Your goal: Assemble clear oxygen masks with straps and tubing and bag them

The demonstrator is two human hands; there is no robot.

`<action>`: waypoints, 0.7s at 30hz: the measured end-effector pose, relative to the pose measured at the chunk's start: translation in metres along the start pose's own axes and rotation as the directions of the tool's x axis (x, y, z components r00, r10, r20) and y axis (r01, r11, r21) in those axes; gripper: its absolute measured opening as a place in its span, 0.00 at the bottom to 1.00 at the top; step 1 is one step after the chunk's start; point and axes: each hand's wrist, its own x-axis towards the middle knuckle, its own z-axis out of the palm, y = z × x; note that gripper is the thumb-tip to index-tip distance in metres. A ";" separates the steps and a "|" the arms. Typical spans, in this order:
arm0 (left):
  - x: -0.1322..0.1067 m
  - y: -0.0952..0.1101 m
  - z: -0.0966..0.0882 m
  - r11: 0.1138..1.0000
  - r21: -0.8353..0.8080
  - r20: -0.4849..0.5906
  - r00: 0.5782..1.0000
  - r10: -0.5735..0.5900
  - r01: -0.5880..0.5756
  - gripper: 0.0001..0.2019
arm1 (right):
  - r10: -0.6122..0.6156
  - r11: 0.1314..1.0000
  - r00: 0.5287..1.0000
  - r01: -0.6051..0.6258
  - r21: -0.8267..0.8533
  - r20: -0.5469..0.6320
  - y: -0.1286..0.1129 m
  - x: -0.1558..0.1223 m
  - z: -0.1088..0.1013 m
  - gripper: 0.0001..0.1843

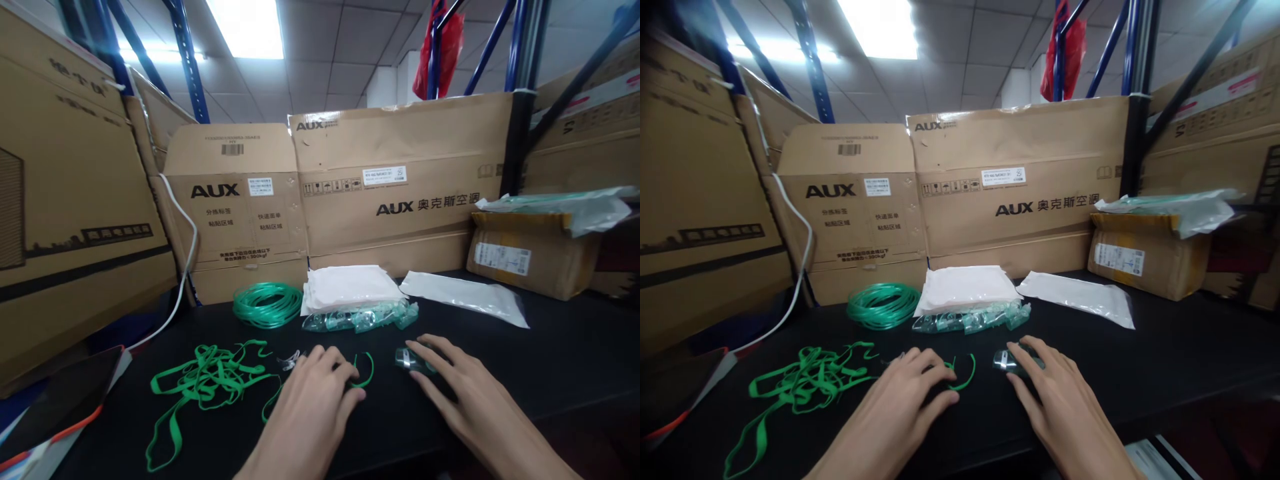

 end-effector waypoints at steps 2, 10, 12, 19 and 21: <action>0.008 0.009 0.007 1.000 0.001 0.010 1.000 -0.005 0.005 0.07 | -0.008 1.000 1.000 0.008 0.001 0.003 0.000 -0.001 0.003 0.24; 0.001 -0.009 0.007 0.996 -0.053 0.042 0.997 0.070 -0.068 0.13 | 0.008 0.999 0.998 -0.011 0.042 0.055 -0.001 -0.002 0.005 0.23; -0.003 -0.009 -0.002 0.998 -0.030 0.087 0.995 0.056 -0.053 0.12 | 0.017 0.998 0.998 -0.020 0.053 0.066 -0.003 -0.002 0.003 0.22; 0.010 0.021 0.000 0.995 -0.015 0.089 0.991 -0.102 0.103 0.13 | 0.004 0.997 0.996 -0.011 0.082 0.091 -0.003 -0.003 0.002 0.22; 0.016 0.028 0.008 0.991 -0.008 0.065 0.989 -0.130 0.130 0.16 | -0.012 0.995 0.996 0.004 0.099 0.084 -0.002 -0.002 0.000 0.21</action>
